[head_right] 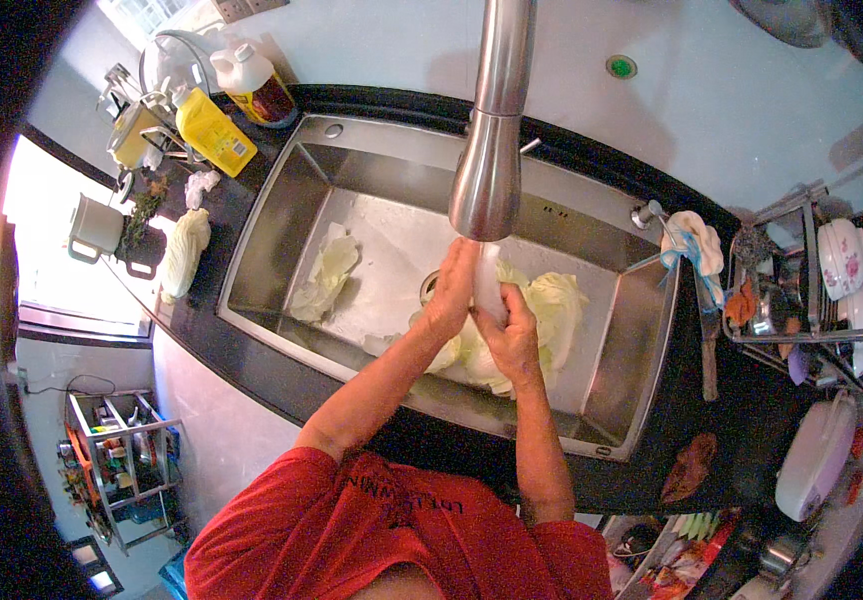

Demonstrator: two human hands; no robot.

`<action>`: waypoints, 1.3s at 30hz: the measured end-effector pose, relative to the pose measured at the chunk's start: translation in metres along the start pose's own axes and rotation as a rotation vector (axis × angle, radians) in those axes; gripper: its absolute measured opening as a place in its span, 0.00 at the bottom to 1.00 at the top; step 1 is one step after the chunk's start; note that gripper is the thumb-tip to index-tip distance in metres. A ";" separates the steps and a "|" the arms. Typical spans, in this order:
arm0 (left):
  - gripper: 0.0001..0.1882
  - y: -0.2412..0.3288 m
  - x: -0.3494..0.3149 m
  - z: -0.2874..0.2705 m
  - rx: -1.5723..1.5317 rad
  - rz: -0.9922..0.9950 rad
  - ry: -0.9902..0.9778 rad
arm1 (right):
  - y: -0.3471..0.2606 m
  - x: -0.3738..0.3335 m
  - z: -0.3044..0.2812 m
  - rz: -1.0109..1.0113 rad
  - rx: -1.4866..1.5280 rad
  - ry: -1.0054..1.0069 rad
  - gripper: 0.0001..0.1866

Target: The person stands at a kitchen sink and removes outer leaves from a head of cabbage, placing them into the sink. They then rinse the cabbage leaves under running water from the faucet, handling them one by one and separating them into the sink basin.

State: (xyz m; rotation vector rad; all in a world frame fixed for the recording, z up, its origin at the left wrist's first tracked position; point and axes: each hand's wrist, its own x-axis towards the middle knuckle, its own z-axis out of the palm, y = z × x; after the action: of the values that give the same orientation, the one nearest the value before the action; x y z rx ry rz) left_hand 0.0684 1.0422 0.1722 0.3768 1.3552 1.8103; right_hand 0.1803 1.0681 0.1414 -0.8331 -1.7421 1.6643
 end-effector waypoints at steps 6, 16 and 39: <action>0.24 -0.026 -0.003 -0.011 0.104 0.058 -0.118 | -0.012 0.007 0.006 -0.183 -0.187 -0.066 0.21; 0.11 -0.028 0.015 -0.048 -0.492 -0.189 -0.114 | -0.040 0.014 -0.010 -0.414 -0.608 0.141 0.26; 0.20 -0.017 -0.003 -0.020 0.564 0.494 -0.263 | 0.037 0.004 -0.027 -0.084 -0.360 -0.026 0.13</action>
State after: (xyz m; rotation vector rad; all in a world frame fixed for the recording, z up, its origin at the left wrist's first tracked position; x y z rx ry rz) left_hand 0.0649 1.0281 0.1505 1.2985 1.6618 1.6348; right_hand 0.2003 1.0893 0.1053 -0.8833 -2.1009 1.3309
